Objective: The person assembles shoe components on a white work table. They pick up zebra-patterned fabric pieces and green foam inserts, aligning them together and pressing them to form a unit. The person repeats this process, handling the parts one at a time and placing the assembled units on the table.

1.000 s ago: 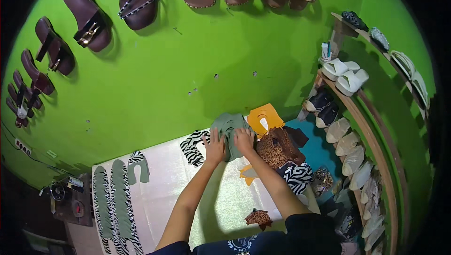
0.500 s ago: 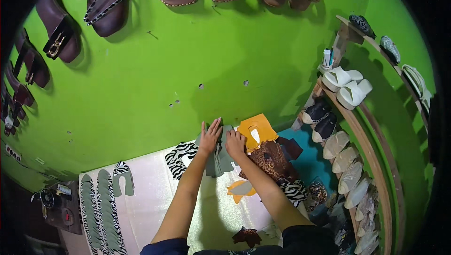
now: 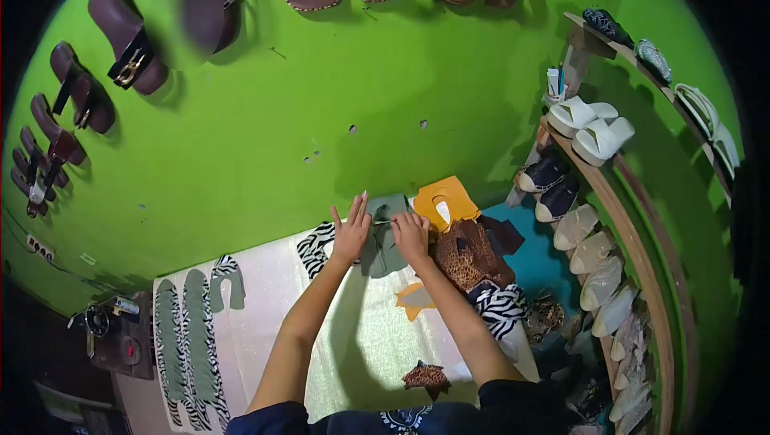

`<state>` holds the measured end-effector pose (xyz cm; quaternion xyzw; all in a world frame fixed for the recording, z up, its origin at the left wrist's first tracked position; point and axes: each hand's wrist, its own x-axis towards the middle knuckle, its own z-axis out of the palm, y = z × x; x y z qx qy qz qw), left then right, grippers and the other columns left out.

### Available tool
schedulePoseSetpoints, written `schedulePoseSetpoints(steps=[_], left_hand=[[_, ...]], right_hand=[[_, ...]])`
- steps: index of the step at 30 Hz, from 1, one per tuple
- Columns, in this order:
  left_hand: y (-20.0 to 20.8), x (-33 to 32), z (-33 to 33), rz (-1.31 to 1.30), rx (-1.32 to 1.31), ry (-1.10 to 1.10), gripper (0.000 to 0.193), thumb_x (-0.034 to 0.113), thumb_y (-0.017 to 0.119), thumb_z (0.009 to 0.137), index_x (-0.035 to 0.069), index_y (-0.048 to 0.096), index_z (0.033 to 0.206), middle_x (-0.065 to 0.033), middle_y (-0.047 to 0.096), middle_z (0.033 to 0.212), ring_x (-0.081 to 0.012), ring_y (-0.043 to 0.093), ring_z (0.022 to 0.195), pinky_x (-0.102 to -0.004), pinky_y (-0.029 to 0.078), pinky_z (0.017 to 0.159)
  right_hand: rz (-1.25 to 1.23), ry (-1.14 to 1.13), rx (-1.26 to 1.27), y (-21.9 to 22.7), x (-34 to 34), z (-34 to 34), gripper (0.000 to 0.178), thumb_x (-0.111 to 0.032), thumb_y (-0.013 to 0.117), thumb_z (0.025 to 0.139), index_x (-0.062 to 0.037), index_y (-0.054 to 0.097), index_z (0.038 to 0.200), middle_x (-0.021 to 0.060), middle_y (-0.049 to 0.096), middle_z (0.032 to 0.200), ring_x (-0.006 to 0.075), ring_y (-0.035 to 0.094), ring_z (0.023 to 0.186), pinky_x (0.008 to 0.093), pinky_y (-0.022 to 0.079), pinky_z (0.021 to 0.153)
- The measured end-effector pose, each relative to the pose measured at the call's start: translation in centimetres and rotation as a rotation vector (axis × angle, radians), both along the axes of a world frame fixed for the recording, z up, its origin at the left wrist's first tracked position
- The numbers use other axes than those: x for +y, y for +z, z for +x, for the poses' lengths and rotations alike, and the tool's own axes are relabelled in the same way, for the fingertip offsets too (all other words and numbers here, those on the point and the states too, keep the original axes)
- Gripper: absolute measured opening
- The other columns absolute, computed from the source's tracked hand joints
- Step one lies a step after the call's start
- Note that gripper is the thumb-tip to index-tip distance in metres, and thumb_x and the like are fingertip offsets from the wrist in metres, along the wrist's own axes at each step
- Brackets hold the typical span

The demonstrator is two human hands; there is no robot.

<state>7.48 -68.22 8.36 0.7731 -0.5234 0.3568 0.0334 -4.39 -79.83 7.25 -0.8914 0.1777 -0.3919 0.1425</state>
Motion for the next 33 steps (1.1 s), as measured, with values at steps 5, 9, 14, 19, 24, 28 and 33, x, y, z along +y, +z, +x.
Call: schedulePoseSetpoints(steps=[5, 9, 14, 19, 24, 28, 33], left_hand=[[3.0, 5.3, -3.4, -0.070, 0.096, -0.011, 0.006, 0.011, 0.047, 0.080, 0.010, 0.049, 0.086, -0.0096, 0.028, 0.140, -0.0237, 0.025, 0.130, -0.0686, 0.003, 0.095], [6.1, 9.5, -7.1, -0.192, 0.160, -0.004, 0.009, 0.010, 0.048, 0.079, 0.010, 0.050, 0.089, -0.0106, 0.043, 0.128, -0.0241, 0.037, 0.122, -0.0690, 0.002, 0.095], [5.5, 16.8, -9.9, -0.271, 0.480, -0.111, 0.013, 0.010, 0.056, 0.078, 0.012, 0.053, 0.090, -0.0012, 0.055, 0.071, -0.0194, 0.057, 0.073, -0.0679, 0.000, 0.096], [5.3, 23.8, -14.8, -0.282, 0.649, -0.202, 0.009, 0.016, 0.062, 0.076, 0.013, 0.058, 0.084, 0.0005, 0.057, 0.072, -0.0178, 0.057, 0.075, -0.0648, -0.001, 0.098], [4.2, 29.2, -18.9, -0.285, 0.828, -0.228, 0.009, 0.019, 0.062, 0.077, 0.014, 0.062, 0.085, 0.0014, 0.061, 0.078, -0.0164, 0.058, 0.079, -0.0601, -0.004, 0.100], [3.4, 30.2, -20.4, -0.231, 1.022, -0.160, 0.012, 0.023, 0.062, 0.078, 0.013, 0.064, 0.086, 0.0013, 0.062, 0.076, -0.0178, 0.059, 0.080, -0.0597, -0.005, 0.100], [-1.8, 28.8, -18.7, -0.092, 0.995, 0.145, 0.052, 0.030, 0.061, 0.078, 0.005, 0.042, 0.119, -0.0146, 0.045, 0.119, -0.0291, 0.043, 0.111, -0.0617, 0.019, 0.096]], right_hand=[[0.109, 0.031, -0.105, 3.0, 4.7, -3.7, 0.012, -0.014, 0.059, 0.079, -0.0109, 0.057, 0.090, 0.0021, 0.056, 0.090, 0.0210, 0.050, 0.087, 0.0353, 0.032, 0.083], [0.116, 0.066, -0.137, 4.0, 7.8, -6.8, 0.012, -0.017, 0.058, 0.079, -0.0099, 0.059, 0.089, 0.0038, 0.058, 0.089, 0.0233, 0.052, 0.087, 0.0350, 0.033, 0.081], [0.133, 0.125, -0.079, 5.4, 14.0, -10.8, 0.011, -0.017, 0.058, 0.080, -0.0087, 0.059, 0.087, 0.0043, 0.059, 0.085, 0.0215, 0.053, 0.086, 0.0353, 0.032, 0.082], [0.207, 0.147, -0.021, 5.8, 19.7, -16.1, 0.011, -0.016, 0.057, 0.081, -0.0079, 0.058, 0.088, 0.0043, 0.060, 0.087, 0.0212, 0.055, 0.085, 0.0345, 0.033, 0.080], [0.282, 0.161, 0.009, 6.5, 24.9, -20.5, 0.013, -0.015, 0.055, 0.083, -0.0067, 0.057, 0.091, 0.0055, 0.060, 0.087, 0.0241, 0.056, 0.083, 0.0344, 0.037, 0.076], [0.315, 0.143, 0.070, 5.3, 26.1, -22.1, 0.012, -0.015, 0.054, 0.083, -0.0067, 0.058, 0.091, 0.0065, 0.060, 0.086, 0.0249, 0.057, 0.081, 0.0353, 0.039, 0.076], [0.246, -0.058, 0.409, 0.6, 25.5, -20.9, 0.044, -0.019, 0.058, 0.079, -0.0055, 0.043, 0.119, 0.0124, 0.045, 0.114, 0.0298, 0.045, 0.103, 0.0425, 0.034, 0.085]])
